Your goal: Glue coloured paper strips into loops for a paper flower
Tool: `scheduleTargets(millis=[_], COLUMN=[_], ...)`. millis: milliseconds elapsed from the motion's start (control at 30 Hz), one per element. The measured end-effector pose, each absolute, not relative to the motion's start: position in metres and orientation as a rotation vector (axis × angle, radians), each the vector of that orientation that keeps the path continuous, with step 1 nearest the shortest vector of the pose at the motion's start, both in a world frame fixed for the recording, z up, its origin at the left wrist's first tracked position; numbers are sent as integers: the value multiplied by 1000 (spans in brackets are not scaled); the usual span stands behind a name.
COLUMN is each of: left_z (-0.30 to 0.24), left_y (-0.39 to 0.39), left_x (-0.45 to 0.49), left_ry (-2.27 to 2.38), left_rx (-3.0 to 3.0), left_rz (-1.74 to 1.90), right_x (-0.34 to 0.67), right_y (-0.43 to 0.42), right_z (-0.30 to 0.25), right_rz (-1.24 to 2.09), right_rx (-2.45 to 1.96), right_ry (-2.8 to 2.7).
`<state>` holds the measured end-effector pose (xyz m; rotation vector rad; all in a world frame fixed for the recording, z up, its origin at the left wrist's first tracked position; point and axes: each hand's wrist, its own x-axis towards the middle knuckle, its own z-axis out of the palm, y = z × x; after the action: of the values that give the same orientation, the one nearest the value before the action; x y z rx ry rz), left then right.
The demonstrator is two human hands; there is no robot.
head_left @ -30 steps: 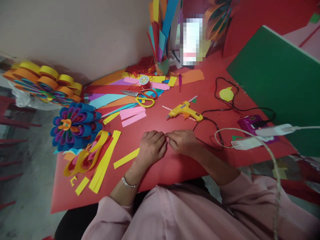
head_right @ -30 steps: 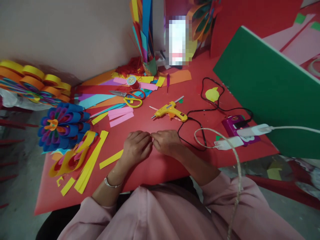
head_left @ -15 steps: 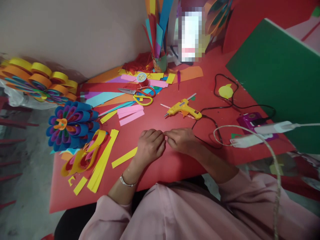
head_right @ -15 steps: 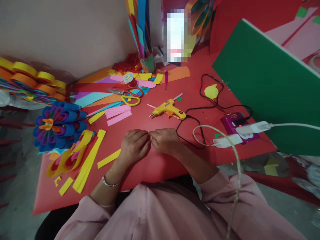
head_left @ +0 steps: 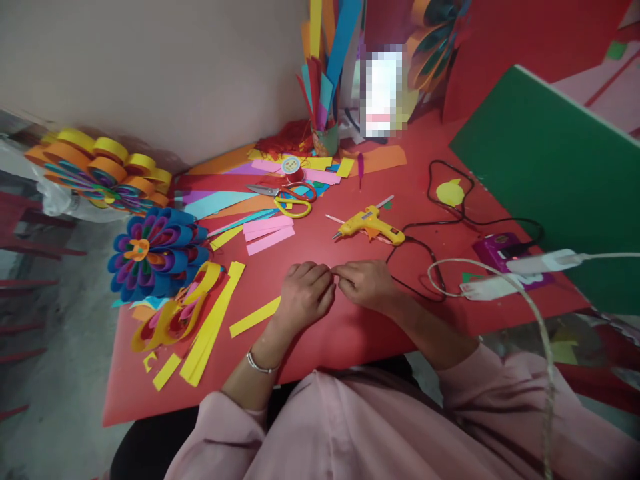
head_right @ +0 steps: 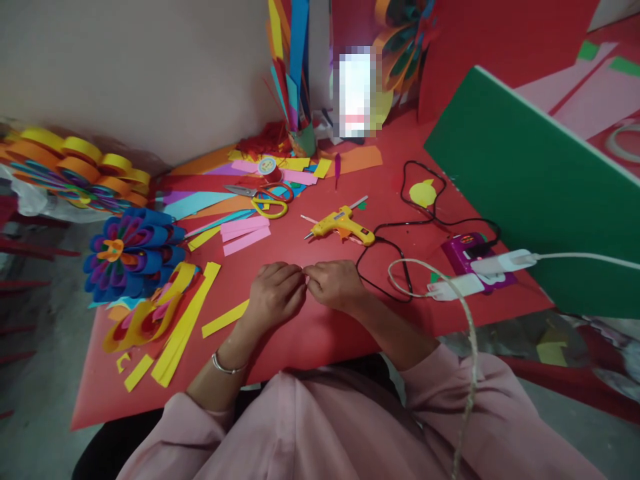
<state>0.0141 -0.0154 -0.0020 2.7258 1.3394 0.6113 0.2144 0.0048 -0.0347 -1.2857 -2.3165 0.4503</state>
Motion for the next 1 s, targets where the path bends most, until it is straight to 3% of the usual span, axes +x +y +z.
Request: scheduleTargets(millis=[1000], left_z=[-3], left_y=[-15], left_x=[12], left_ry=[1316], left_rx=[2789], left_rz=[595], right_x=[215], right_y=[5], right_z=[-31], right_rz=[443], right_rx=[-1298], right_ry=[-2347])
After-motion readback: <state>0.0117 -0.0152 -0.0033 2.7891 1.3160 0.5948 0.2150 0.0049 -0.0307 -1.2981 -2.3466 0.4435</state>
